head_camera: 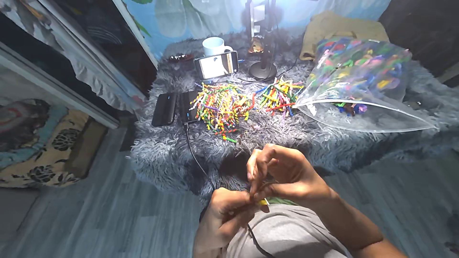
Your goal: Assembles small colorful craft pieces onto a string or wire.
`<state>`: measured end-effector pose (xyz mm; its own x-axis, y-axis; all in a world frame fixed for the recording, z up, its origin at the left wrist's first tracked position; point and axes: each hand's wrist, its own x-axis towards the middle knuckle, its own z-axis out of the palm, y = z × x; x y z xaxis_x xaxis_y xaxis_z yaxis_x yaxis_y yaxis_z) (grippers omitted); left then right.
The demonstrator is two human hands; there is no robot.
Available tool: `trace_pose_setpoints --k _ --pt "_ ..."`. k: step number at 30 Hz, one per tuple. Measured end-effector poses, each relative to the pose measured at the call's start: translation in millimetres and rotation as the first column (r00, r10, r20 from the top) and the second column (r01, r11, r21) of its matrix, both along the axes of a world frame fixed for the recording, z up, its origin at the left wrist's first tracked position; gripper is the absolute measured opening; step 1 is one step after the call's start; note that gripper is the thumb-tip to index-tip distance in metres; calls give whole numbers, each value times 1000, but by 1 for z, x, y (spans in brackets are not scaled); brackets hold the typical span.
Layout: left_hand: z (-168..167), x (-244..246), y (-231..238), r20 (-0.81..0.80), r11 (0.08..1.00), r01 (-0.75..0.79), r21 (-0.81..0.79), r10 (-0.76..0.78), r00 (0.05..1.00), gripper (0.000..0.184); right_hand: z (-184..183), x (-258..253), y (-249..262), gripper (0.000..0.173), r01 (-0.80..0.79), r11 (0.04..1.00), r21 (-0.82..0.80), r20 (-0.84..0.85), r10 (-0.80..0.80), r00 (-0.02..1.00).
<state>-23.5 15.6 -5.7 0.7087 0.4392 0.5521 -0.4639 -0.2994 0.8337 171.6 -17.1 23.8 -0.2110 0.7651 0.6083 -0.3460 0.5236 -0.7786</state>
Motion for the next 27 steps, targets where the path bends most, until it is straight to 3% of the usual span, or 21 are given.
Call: trace_pose_setpoints --k 4,7,10,13,16,19,22,25,27 --pt "8 -8 -4 -115 935 -221 276 261 959 23 9 3 0 17 32 985 168 239 -73 968" --pt "10 -4 -14 -135 756 -486 438 590 796 22 19 0 -8 7 230 917 327 429 -361 828" --pt "9 5 -18 -123 640 -636 431 740 661 26 17 -11 -12 7 384 827 410 454 -551 700" --pt "7 10 -20 -105 632 -681 370 757 645 31 10 -17 -12 7 482 780 399 404 -622 671" --pt "3 13 -23 -132 724 -635 271 681 720 38 6 -20 -12 5 541 724 428 313 -680 663" --pt "5 14 -25 -90 886 -462 -42 457 885 33 2 -20 -13 6 505 678 533 212 -685 697" --pt "8 19 -29 60 877 -292 -381 339 939 21 -2 -21 -13 8 440 624 645 177 -683 709" --pt "6 25 -33 146 856 -270 -442 365 919 20 -4 -22 -11 6 462 670 581 149 -645 749" --pt "5 25 -32 189 875 -208 -438 316 930 22 -4 -21 -10 3 463 779 423 114 -552 826"
